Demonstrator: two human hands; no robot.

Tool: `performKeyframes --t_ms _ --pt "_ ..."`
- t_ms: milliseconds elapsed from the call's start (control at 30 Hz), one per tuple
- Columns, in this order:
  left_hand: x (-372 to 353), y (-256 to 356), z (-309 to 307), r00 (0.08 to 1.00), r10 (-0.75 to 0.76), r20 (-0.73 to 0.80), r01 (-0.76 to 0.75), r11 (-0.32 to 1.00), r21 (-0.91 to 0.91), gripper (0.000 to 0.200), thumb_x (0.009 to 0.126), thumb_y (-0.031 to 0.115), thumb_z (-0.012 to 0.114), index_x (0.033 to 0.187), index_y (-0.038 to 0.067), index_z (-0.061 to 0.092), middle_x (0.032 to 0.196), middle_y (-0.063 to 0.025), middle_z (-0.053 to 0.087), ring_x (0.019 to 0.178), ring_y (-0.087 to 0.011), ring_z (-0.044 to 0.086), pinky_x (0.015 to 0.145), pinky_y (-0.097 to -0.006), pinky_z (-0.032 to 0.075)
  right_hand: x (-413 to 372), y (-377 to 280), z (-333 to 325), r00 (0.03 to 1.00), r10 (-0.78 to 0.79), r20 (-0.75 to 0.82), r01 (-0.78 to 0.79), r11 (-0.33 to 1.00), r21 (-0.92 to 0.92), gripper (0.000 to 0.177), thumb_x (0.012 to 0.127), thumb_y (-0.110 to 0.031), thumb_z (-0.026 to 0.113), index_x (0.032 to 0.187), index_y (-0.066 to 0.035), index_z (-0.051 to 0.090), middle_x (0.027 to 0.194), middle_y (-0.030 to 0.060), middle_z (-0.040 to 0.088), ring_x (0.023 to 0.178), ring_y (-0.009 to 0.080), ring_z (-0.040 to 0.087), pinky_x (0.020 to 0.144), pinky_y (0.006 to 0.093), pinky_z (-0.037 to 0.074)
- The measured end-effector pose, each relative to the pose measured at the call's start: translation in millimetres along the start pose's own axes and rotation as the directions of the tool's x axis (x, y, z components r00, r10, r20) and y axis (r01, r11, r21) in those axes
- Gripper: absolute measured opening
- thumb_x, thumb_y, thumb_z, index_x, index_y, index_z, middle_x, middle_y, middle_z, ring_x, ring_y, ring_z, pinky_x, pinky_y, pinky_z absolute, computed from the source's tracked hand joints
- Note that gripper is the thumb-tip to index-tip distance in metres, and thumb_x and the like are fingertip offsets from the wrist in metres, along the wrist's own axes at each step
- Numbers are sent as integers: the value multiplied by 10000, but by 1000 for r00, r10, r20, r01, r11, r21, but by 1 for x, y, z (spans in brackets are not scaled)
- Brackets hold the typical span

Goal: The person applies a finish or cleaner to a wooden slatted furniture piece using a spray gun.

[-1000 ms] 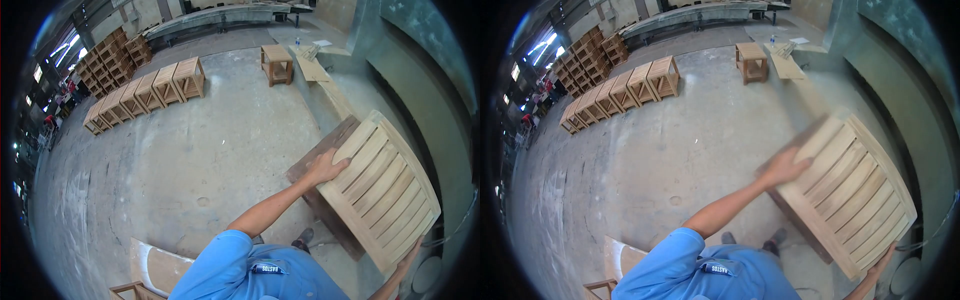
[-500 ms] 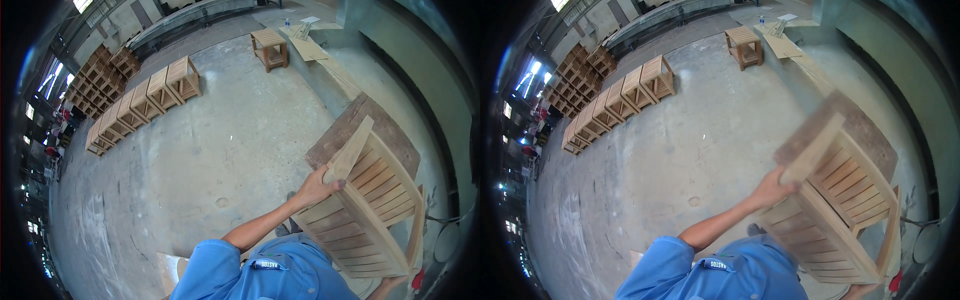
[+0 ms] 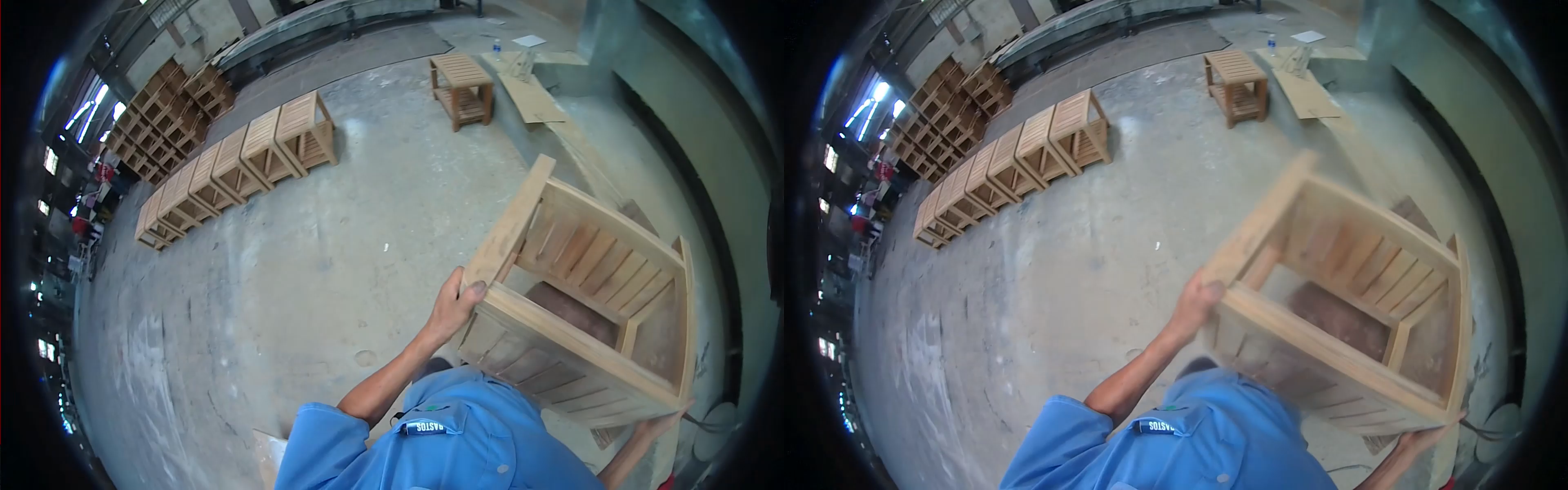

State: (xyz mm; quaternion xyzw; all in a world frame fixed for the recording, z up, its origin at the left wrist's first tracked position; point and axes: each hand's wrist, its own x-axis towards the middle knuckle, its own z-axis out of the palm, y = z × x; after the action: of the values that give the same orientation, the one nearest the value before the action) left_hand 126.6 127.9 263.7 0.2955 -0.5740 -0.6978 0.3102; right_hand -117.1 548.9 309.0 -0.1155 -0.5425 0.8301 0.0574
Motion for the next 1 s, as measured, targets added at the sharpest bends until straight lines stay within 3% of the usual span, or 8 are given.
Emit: performKeyframes --t_ms 67,300,467,700,767,867,967,1000 --pt "19 11 -28 998 -28 -54 25 999 -45 473 901 390 577 1125 -25 544 1008 -100 602 975 -153 541 870 -318 444 10 22 56 999 6 49 -5 1000 -14 774 990 -575 442 1481 8 303 1505 178 346 1367 292 378 1136 406 319" --pt "98 27 -137 951 8 -308 -43 994 -105 539 918 395 549 1245 -32 519 1120 -101 596 1042 -163 538 918 -309 428 1 118 269 958 15 285 18 993 -113 842 977 -614 433 1508 12 249 1534 186 293 1392 296 335 1141 400 306" --pt "181 43 -225 928 17 -373 -55 994 -92 552 920 423 548 1227 -35 526 1106 -105 594 1027 -160 535 909 -309 428 -13 190 385 863 176 474 -149 984 -94 918 953 -655 439 1529 12 185 1573 182 215 1423 308 290 1162 408 271" --pt "299 71 -310 923 54 -380 -75 996 -43 613 916 523 573 1166 -36 538 1056 -105 587 983 -156 527 878 -304 432 -45 236 538 900 136 414 -94 988 -121 954 936 -667 462 1533 15 164 1572 184 227 1432 305 277 1163 414 266" --pt "335 73 -327 917 60 -395 -92 994 -64 625 917 540 573 1157 -36 539 1049 -108 586 981 -158 527 875 -305 434 -41 254 578 920 125 372 -70 985 -156 817 997 -603 378 1528 -2 221 1558 176 282 1435 304 276 1181 407 225" --pt "399 55 -355 906 68 -418 -109 991 -76 662 912 580 570 1144 -40 545 1036 -119 590 979 -158 528 861 -315 446 -45 282 648 913 61 403 21 981 -195 940 941 -665 450 1536 11 181 1580 172 237 1453 301 237 1184 400 208" --pt "476 34 -382 892 60 -448 -106 991 -79 712 900 627 570 1136 -44 552 1016 -132 605 974 -170 551 849 -324 462 16 342 707 842 70 535 57 975 -217 930 943 -668 441 1530 14 207 1570 174 263 1448 300 247 1188 390 189" --pt "504 32 -390 909 4 -418 -46 995 -91 692 930 579 559 1260 -27 499 1139 -121 585 1055 -174 538 910 -330 445 30 351 745 819 58 571 74 976 -205 930 943 -668 441 1530 14 207 1570 174 263 1448 300 247 1188 390 189"
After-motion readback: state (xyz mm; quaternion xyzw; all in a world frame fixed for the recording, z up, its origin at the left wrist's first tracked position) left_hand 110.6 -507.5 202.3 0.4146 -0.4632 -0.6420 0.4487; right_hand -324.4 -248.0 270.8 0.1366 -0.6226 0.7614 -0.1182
